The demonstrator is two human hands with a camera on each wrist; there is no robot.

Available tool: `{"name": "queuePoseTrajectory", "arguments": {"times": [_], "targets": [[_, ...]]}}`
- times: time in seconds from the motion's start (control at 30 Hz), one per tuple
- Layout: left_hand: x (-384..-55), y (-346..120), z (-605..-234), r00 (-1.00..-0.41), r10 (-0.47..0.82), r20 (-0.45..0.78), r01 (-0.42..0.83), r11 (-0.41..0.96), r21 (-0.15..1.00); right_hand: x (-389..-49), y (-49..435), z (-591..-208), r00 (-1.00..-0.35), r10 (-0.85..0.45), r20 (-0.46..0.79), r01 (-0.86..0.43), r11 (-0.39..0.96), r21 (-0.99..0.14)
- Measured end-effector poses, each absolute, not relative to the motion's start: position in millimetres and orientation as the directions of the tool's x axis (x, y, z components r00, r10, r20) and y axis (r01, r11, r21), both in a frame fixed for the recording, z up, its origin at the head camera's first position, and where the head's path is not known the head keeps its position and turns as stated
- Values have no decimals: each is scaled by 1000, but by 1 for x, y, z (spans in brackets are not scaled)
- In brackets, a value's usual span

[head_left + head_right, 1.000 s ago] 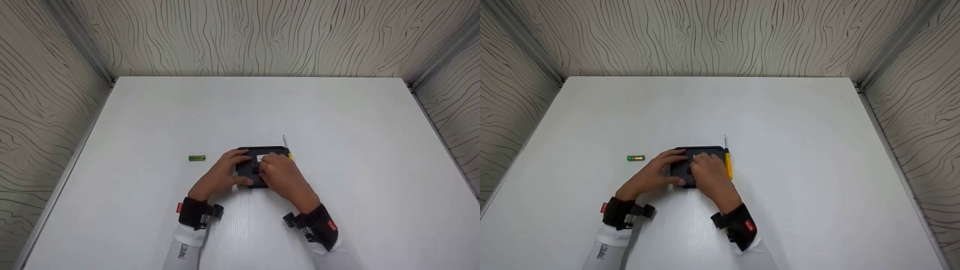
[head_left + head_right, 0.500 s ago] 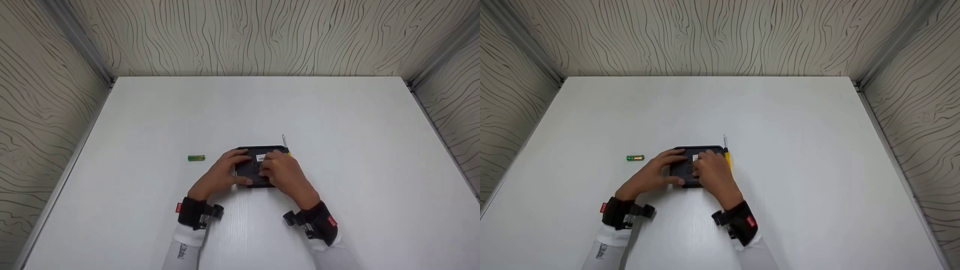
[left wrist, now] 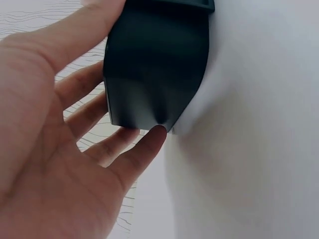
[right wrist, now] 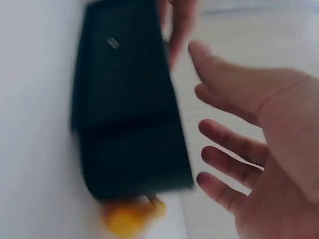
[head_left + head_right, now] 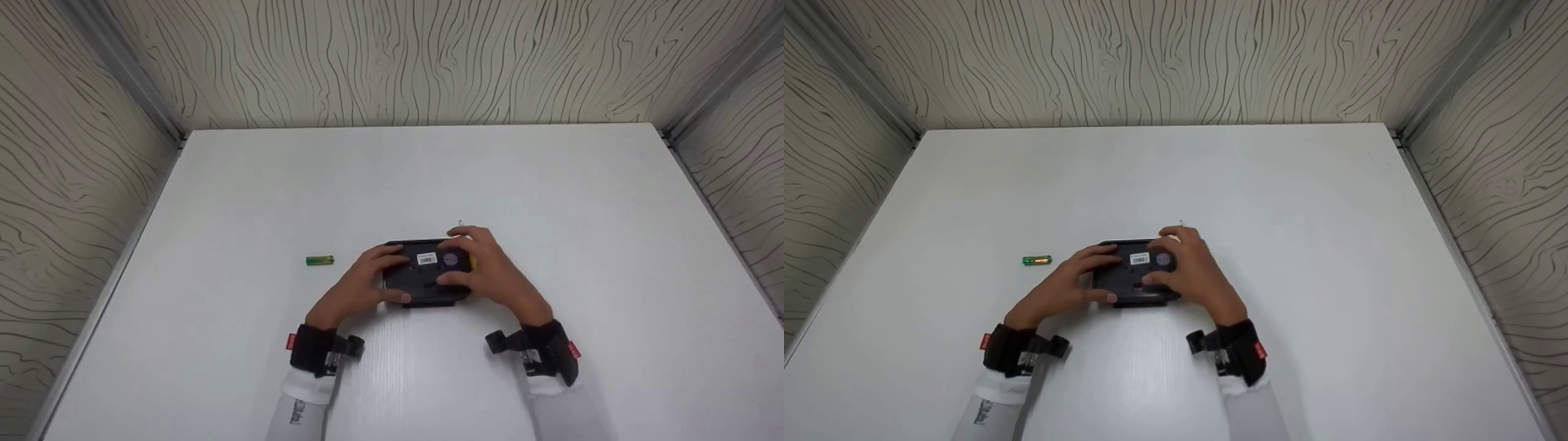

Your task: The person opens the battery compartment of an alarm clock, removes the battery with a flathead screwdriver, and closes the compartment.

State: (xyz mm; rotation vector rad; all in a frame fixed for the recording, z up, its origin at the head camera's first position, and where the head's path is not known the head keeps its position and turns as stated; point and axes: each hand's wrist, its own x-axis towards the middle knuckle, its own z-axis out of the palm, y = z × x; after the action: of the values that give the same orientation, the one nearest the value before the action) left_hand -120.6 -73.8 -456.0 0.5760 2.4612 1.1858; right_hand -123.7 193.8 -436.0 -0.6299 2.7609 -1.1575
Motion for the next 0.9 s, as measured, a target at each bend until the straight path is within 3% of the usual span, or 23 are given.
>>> {"name": "queuePoseTrajectory", "arguments": {"times": [0.13, 0.27, 0.63, 0.9], "targets": [[-121, -75, -458, -859, 497, -124, 203, 552, 809, -128, 225, -436, -945, -327, 8, -229, 646, -728], [-121, -77, -461, -858, 501, -115, 209, 544, 813, -131, 240, -441, -963, -266, -28, -175, 706, -686], [-119, -76, -460, -864, 486, -127, 194, 556, 808, -135, 209, -449, -982, -73, -176, 38, 828, -559], [-121, -75, -460, -858, 493, -145, 190, 565, 803, -129, 262, -444, -956, 135, -262, 251, 840, -482]]}}
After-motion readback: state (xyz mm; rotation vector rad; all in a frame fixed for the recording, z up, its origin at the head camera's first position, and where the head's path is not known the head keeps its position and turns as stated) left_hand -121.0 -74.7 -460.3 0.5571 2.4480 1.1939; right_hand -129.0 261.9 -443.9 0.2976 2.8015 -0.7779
